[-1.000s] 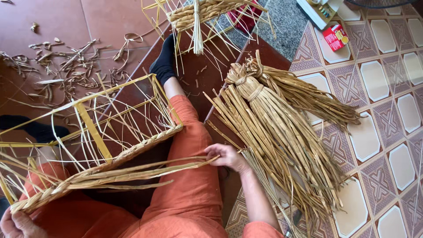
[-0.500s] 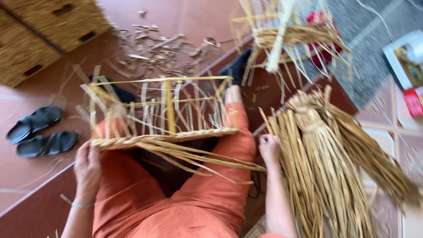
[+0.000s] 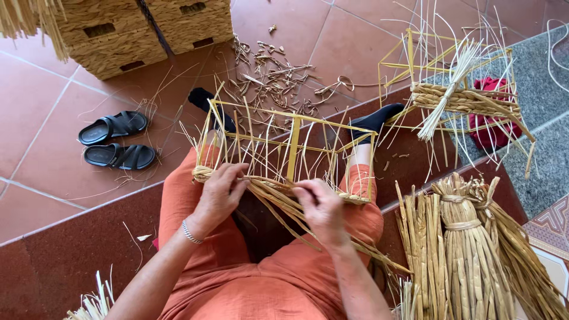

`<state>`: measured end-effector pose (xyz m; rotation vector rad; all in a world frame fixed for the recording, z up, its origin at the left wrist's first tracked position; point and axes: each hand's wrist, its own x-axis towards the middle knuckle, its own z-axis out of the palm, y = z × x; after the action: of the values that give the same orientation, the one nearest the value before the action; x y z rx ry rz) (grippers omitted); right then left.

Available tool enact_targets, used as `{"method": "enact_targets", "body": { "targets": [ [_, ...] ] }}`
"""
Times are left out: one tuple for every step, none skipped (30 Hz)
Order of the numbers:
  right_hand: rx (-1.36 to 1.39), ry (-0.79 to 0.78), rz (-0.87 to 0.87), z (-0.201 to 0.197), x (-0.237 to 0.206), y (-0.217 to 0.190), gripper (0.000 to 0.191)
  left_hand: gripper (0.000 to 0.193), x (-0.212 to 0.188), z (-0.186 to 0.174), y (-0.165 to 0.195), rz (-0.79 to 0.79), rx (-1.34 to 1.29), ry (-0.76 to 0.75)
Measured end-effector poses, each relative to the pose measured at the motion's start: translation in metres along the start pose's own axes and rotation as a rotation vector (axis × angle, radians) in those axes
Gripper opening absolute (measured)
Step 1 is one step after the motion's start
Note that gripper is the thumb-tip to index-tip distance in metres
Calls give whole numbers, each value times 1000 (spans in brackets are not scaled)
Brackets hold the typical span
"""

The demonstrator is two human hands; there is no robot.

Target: The person sits on the floor weaving a basket: they hold a bamboo frame on their lap, weave palm-leaf strips around the frame by hand, pull strips tight, and add new strips from a pile beside them to build up the woven side wall.

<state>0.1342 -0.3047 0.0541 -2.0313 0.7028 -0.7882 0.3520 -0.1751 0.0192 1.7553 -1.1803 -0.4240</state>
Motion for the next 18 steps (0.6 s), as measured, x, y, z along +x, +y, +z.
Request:
{"method": "enact_targets", "body": {
  "targets": [
    [-11,15,-23,14,7,-3,6,30,3,1,1,72,55,2],
    [-22,29,-43,27,14,-4,6,26,5,3,0,142,108,2],
    [-33,42,-60,37,16,-6,7,23,5,3,0,210,161,0],
    [-55,37,-19,46,17,-6,8,22,4,2,-2,252,176,-18],
    [-77,31,18,53,18,-5,9,21,3,0,-4,297,192,-32],
    [-99,26,55,59,20,-4,11,20,2,-1,-6,341,208,-47],
    [-165,51,-25,63,21,-2,10,20,0,-2,-9,368,224,-44],
    [-231,73,-103,67,22,-1,10,20,-3,-3,-11,392,240,-41],
    [-296,94,-181,70,23,0,10,21,-5,-4,-14,414,257,-39],
    [-300,67,-173,73,24,1,10,23,-7,-4,-16,434,256,-42],
    [-303,39,-164,75,26,2,10,24,-7,-3,-18,454,256,-44],
    [-307,11,-155,77,26,2,9,26,-10,-3,-19,472,255,-46],
    [-305,13,-160,78,27,2,10,25,-11,-3,-20,474,242,-44],
    [-303,18,-165,79,28,2,11,25,-12,-3,-21,479,229,-43],
    [-303,24,-173,80,29,3,12,24,-13,-3,-21,486,217,-40],
    [-324,20,-179,80,30,3,14,24,-13,-3,-21,492,228,-40],
    [-344,15,-181,81,30,4,15,24,-14,-3,-21,495,238,-43],
    [-365,12,-185,83,31,5,16,24,-14,-2,-21,501,249,-46]
  ]
}}
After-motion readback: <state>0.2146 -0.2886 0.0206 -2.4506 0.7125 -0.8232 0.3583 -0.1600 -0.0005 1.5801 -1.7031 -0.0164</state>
